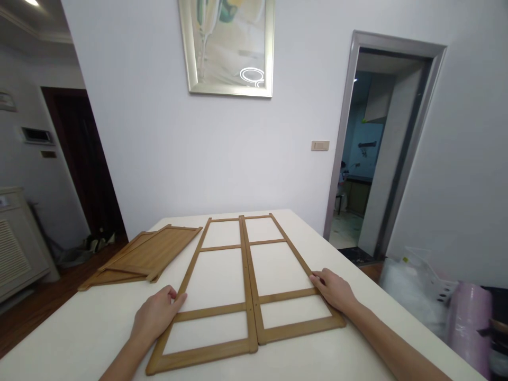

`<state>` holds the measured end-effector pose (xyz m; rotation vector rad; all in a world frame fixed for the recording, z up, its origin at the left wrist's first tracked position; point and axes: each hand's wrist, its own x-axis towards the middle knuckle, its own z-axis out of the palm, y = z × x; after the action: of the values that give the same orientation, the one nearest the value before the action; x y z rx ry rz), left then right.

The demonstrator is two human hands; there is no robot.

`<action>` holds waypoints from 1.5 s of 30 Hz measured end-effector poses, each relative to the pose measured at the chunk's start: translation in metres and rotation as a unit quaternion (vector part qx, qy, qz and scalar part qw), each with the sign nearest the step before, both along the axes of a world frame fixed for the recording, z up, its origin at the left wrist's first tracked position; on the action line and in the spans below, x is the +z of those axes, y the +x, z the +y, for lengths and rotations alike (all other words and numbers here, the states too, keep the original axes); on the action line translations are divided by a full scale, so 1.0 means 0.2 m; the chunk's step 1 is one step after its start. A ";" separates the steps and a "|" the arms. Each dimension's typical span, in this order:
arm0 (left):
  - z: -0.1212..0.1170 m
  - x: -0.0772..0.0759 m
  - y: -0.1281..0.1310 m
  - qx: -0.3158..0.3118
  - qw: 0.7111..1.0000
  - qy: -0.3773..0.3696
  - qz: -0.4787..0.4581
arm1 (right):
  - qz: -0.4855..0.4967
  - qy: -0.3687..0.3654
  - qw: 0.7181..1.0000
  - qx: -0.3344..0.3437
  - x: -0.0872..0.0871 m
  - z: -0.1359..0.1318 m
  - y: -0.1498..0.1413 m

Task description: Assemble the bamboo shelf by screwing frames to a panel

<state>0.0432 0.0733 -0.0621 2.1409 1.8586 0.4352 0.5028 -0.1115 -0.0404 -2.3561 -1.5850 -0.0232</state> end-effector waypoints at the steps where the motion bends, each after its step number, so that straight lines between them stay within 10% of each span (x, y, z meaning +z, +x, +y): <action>1: 0.00 0.00 0.00 0.003 1.000 0.001 0.000 | 0.003 0.003 1.000 0.002 0.00 0.00 0.00; 45: -0.01 0.01 0.01 0.002 1.000 0.012 -0.010 | 0.055 0.044 0.997 -0.009 -0.02 -0.01 0.03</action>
<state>0.0443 0.0704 -0.0601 2.1414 1.8567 0.4805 0.5087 -0.1128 -0.0449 -2.2649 -1.4803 0.0321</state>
